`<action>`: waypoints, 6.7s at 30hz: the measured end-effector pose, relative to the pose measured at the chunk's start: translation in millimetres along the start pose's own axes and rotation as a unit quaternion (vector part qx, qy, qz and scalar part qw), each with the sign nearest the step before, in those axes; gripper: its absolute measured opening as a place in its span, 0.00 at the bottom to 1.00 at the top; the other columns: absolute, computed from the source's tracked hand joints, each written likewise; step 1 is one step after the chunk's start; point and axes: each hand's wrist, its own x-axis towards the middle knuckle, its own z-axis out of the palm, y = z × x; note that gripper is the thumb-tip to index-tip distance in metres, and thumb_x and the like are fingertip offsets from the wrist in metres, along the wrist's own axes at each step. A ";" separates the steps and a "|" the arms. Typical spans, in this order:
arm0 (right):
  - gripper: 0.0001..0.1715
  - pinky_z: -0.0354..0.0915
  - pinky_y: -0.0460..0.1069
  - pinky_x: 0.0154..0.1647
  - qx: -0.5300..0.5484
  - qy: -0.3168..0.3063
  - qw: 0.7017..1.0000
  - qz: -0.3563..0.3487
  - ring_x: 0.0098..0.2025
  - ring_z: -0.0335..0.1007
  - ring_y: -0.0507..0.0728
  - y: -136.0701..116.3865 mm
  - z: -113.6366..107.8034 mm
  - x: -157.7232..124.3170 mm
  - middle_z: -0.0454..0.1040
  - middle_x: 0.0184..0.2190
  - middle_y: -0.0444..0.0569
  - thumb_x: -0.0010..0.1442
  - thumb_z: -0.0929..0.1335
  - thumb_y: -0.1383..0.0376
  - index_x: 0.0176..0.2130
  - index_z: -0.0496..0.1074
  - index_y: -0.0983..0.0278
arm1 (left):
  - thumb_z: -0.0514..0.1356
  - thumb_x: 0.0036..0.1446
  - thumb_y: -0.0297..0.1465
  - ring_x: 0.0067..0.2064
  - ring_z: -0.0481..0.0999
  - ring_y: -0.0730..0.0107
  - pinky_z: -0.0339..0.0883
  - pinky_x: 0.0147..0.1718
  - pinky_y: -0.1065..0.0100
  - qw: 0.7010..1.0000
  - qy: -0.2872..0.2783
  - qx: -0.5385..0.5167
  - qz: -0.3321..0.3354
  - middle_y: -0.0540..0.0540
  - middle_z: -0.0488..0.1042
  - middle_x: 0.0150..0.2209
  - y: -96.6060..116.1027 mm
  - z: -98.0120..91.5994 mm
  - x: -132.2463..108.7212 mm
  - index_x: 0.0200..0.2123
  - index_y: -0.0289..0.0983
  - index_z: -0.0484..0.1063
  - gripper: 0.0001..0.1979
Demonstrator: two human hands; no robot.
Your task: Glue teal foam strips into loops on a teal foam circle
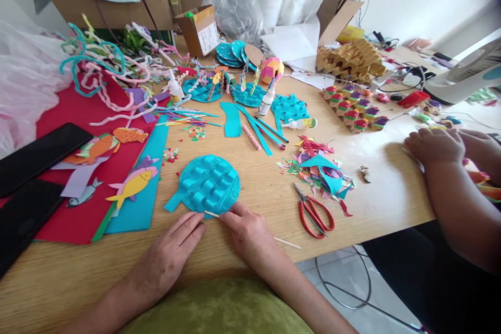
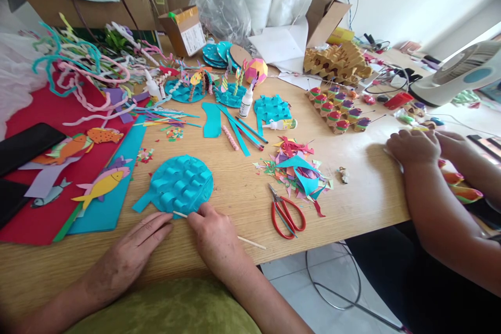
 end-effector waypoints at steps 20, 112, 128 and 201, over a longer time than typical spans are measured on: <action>0.16 0.58 0.43 0.30 -0.064 0.006 0.995 0.082 0.33 0.70 0.53 -0.6 -4.5 4.9 0.72 0.34 0.49 0.56 0.59 0.77 0.36 0.71 0.62 | 0.41 0.60 0.17 0.52 0.68 0.65 0.66 0.49 0.66 0.999 0.017 0.044 0.014 0.42 0.71 0.49 -0.7 3.1 1.8 0.48 0.33 0.70 0.22; 0.14 0.55 0.45 0.28 -0.092 0.052 0.983 0.153 0.33 0.68 0.53 39.0 -31.1 32.9 0.71 0.36 0.48 0.62 0.58 0.70 0.36 0.70 0.62 | 0.42 0.62 0.24 0.53 0.67 0.66 0.51 0.58 0.65 0.993 0.056 -0.066 -0.084 0.46 0.71 0.50 4.0 26.3 -7.7 0.53 0.38 0.67 0.21; 0.13 0.55 0.44 0.29 -0.045 0.046 0.988 0.143 0.33 0.68 0.52 39.9 -39.1 43.5 0.72 0.35 0.48 0.60 0.59 0.71 0.35 0.72 0.62 | 0.42 0.61 0.22 0.54 0.66 0.65 0.53 0.57 0.63 0.994 0.044 -0.055 -0.086 0.46 0.70 0.51 3.0 30.7 -11.9 0.53 0.39 0.66 0.22; 0.11 0.56 0.45 0.31 -0.098 0.032 0.989 0.108 0.36 0.70 0.54 20.8 -74.8 -51.0 0.72 0.36 0.48 0.60 0.61 0.71 0.35 0.71 0.62 | 0.47 0.62 0.26 0.38 0.76 0.71 0.68 0.41 0.74 0.983 0.157 0.050 -0.081 0.45 0.73 0.37 -7.2 -20.6 -17.5 0.40 0.37 0.69 0.12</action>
